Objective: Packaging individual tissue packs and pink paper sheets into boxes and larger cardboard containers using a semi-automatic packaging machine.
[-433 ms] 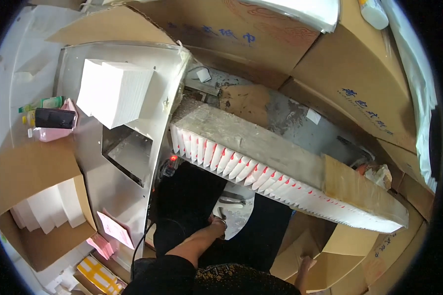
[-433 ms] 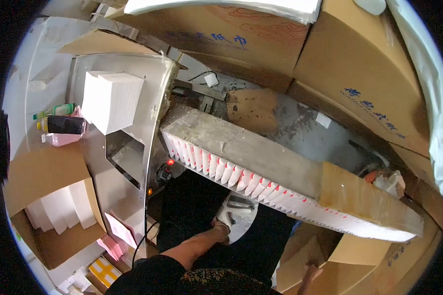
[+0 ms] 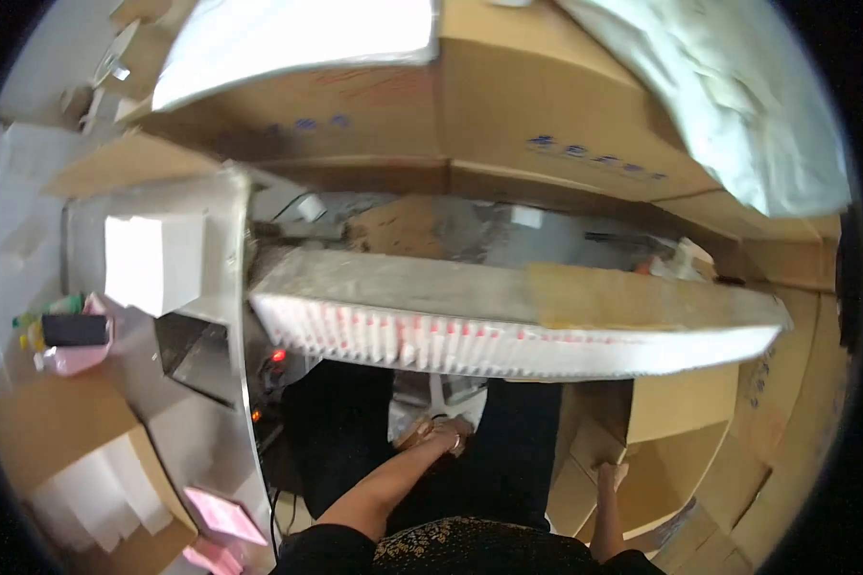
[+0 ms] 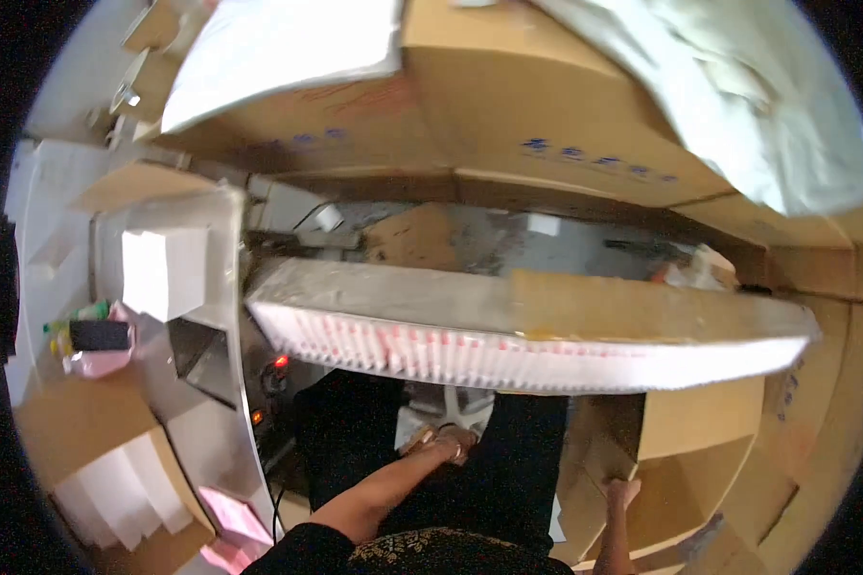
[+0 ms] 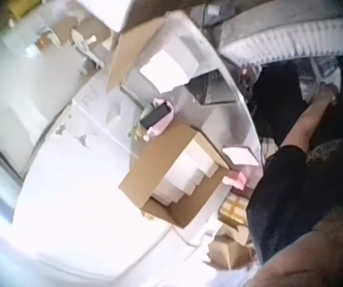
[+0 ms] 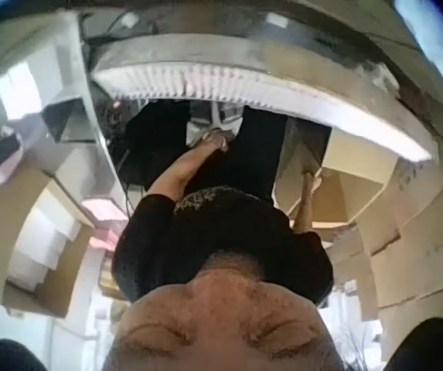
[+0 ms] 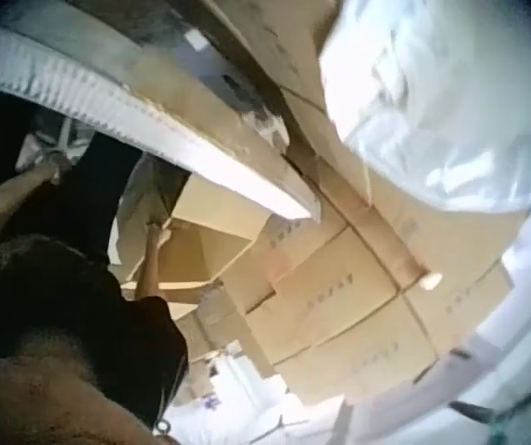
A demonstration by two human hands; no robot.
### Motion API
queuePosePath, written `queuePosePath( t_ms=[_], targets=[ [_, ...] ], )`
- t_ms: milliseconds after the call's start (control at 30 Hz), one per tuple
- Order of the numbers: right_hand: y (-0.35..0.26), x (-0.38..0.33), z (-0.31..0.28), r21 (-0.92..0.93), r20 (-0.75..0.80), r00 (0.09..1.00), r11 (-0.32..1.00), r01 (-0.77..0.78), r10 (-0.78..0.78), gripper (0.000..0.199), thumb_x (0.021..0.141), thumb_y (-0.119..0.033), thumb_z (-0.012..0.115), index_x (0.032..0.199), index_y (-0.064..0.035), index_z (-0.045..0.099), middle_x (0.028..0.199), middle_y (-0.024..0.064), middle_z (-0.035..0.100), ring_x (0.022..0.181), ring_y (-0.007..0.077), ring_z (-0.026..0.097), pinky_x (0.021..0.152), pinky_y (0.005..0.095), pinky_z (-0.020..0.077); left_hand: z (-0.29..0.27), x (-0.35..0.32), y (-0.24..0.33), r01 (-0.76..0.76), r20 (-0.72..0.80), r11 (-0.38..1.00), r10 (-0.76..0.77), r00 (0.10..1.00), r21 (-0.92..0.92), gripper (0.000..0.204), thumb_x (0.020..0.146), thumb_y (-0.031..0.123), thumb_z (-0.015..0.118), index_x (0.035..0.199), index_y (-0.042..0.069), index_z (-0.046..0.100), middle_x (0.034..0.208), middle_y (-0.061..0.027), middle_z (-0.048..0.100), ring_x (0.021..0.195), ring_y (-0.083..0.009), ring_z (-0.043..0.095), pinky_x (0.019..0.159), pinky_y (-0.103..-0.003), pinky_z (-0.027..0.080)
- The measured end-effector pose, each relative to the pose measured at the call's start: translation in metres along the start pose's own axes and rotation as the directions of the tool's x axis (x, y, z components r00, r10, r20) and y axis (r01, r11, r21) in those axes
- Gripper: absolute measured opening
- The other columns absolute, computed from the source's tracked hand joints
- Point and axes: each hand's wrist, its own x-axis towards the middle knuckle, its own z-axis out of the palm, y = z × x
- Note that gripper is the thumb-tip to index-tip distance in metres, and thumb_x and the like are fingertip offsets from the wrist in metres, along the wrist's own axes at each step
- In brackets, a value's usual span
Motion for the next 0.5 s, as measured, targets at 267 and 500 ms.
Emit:
queuePosePath(
  t_ms=[267, 500],
  targets=[
    [-0.001, -0.019, -0.007, -0.033, -0.101, 0.975, 0.981, 0.193, -0.196, 0.025, 0.067, -0.004, 0.07, 0.085, 0.0125, 0.066, 0.075, 0.0276, 0.068, 0.075, 0.0383, 0.071, 0.066, 0.043, 0.0542, -0.028, -0.039, -0.004, 0.088, 0.188, 0.996, -0.087, 0.978, 0.001, 0.032, 0.094, 0.031, 0.059, 0.121, 0.013, 0.062, 0.115, -0.0061, 0.065, 0.09, -0.0204, 0.062, 0.076, -0.04, 0.05],
    [-0.01, -0.037, -0.002, -0.175, -0.194, 0.893, 0.91, 0.376, -0.407, 0.048, 0.062, -0.04, 0.089, 0.081, 0.0006, 0.072, 0.078, 0.0222, 0.07, 0.077, 0.0395, 0.069, 0.071, 0.0469, 0.0551, -0.098, -0.088, 0.003, 0.376, 0.268, 0.922, -0.341, 0.901, -0.088, 0.026, 0.094, 0.032, 0.056, 0.111, 0.017, 0.069, 0.105, -0.0055, 0.07, 0.082, -0.0204, 0.063, 0.071, -0.041, 0.05]
  ],
)
